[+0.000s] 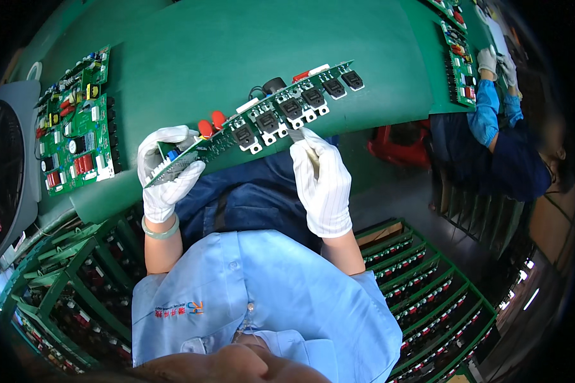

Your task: The person picks up green circuit boards from a workbench, turns them over to inspect both sides, and wipes the surface with a small cloth. The person handles the boards one at a time, placing them back on the table or into a nearby rack after inspection.

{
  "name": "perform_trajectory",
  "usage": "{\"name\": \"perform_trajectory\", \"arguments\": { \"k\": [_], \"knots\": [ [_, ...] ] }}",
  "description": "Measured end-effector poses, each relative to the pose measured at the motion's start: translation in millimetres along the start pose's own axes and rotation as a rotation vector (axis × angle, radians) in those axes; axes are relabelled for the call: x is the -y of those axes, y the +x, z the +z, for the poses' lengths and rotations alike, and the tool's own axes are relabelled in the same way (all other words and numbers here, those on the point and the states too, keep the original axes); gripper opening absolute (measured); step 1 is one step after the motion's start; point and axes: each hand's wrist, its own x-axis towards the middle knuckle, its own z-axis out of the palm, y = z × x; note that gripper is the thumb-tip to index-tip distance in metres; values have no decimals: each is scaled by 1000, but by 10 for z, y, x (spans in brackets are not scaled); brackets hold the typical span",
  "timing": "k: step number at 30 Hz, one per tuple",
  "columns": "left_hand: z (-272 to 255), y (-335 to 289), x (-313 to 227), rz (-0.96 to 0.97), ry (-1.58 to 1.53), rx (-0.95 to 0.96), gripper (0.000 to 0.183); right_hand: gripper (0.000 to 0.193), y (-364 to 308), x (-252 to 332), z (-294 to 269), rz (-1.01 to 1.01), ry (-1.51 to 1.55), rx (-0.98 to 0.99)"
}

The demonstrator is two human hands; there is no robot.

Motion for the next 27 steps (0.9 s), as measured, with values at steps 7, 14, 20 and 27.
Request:
{"name": "perform_trajectory", "arguments": {
  "k": [7,14,20,27],
  "knots": [
    [-24,-10,26,1,39,25,57,22,63,162,61,1,8,54],
    [-17,6,0,-10,25,19,56,21,2,121,148,15,19,58],
    [-29,24,-52,-113,-80,-37,58,28,-39,75,84,-57,120,124],
    [-46,45,-90,-192,-68,-187,74,17,-9,-119,-108,-165,83,50]
  ]
}}
